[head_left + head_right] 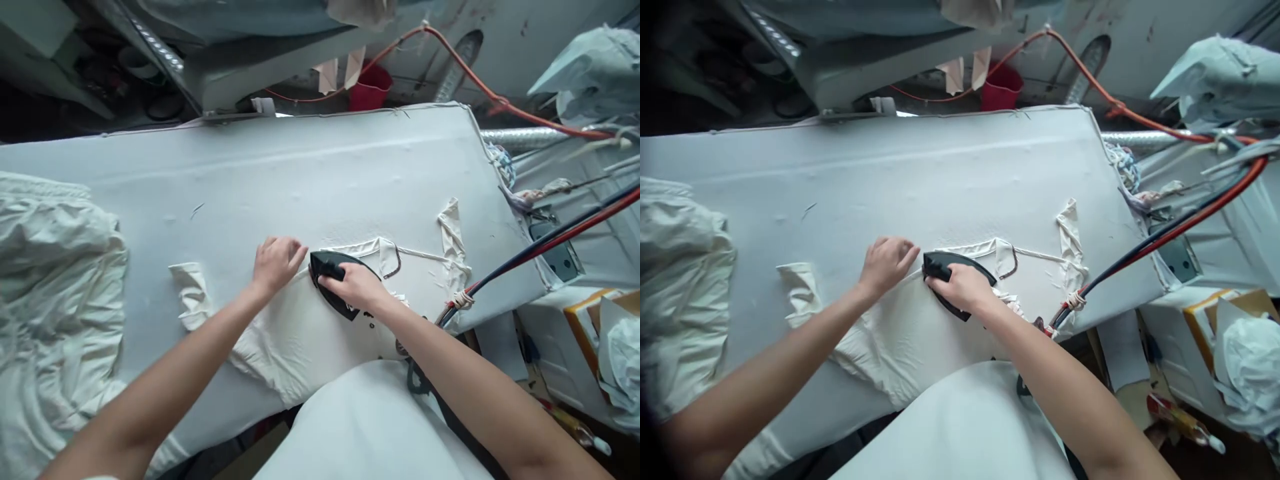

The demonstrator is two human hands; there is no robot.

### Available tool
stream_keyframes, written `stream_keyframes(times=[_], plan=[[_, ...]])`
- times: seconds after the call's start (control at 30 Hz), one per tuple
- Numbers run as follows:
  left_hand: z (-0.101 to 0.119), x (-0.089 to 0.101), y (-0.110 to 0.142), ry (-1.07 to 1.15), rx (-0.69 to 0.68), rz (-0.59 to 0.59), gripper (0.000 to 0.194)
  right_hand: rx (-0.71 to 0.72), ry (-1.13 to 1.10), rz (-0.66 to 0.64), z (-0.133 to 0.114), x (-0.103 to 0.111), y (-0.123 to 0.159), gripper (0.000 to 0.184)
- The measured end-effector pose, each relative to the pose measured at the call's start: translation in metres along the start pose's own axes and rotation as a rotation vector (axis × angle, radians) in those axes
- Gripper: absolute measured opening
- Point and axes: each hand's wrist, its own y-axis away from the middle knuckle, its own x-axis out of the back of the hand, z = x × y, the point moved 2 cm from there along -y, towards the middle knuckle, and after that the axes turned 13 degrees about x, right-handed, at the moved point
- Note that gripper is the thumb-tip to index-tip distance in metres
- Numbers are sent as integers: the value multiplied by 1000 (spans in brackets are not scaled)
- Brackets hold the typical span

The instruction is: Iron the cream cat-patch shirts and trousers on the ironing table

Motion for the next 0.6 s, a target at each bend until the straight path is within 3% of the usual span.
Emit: stream_keyframes(times=[0.07, 0.17, 0.23, 0.3, 0.37, 0.43, 0.5, 0.6], plan=[[-36, 4, 47, -103, 164, -38, 32, -32, 50, 20, -6, 10, -23, 49], [-84, 12, 99, -219, 340, -251, 42, 51, 155, -80, -24, 9, -47, 50], [-103, 18, 112, -205, 470, -328, 46, 206, 258, -217, -44, -4, -53, 50], [-106, 21, 107, -160, 568, -312, 41, 301, 363, -334, -63, -18, -52, 48], [-91, 20, 88, -77, 565, -198, 32, 283, 408, -398, -71, -23, -47, 48], [-57, 12, 60, 68, 430, -19, 23, 212, 371, -388, -61, -13, -36, 52], [-9, -5, 29, 219, 225, 106, 23, 112, 294, -302, -33, 12, -19, 58], [72, -39, -18, 311, -85, 81, 27, -92, 162, -127, 28, 55, 22, 62]])
